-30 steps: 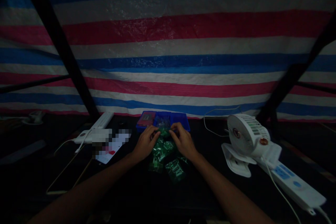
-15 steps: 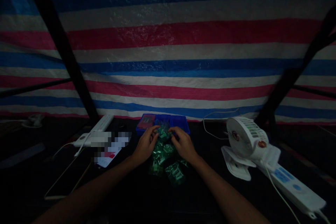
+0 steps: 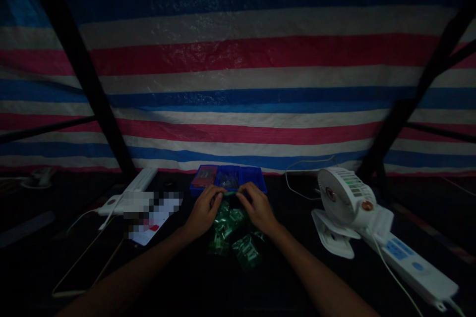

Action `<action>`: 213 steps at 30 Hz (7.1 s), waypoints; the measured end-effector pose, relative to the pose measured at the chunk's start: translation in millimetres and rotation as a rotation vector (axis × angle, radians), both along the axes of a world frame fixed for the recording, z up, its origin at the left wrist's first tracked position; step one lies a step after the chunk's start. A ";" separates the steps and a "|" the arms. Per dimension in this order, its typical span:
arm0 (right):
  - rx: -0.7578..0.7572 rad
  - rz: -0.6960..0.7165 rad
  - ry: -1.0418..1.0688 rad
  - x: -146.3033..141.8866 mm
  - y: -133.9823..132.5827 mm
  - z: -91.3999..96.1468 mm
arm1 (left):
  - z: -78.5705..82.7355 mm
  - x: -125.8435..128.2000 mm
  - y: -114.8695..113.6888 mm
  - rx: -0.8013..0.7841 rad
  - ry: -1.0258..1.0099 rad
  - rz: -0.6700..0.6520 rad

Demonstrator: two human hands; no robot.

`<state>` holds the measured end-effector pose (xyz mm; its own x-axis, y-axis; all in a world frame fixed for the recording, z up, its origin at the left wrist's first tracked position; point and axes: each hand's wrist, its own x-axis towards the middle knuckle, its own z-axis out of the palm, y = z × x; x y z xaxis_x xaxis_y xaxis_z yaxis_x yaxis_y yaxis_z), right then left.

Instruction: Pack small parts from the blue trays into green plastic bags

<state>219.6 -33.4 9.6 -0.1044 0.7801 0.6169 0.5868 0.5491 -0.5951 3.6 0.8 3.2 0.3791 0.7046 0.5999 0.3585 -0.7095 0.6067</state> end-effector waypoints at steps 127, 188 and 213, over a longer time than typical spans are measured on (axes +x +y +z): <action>0.114 -0.292 0.125 11.6 4.2 3.6 | -7.6 -0.5 2.6 -0.085 0.063 -0.012; 0.002 -0.187 0.035 7.5 5.7 -1.3 | -4.9 -0.1 -5.5 -0.067 0.293 -0.211; -0.143 0.046 0.001 0.1 -1.1 0.4 | -0.7 1.4 -3.7 -0.120 0.023 -0.061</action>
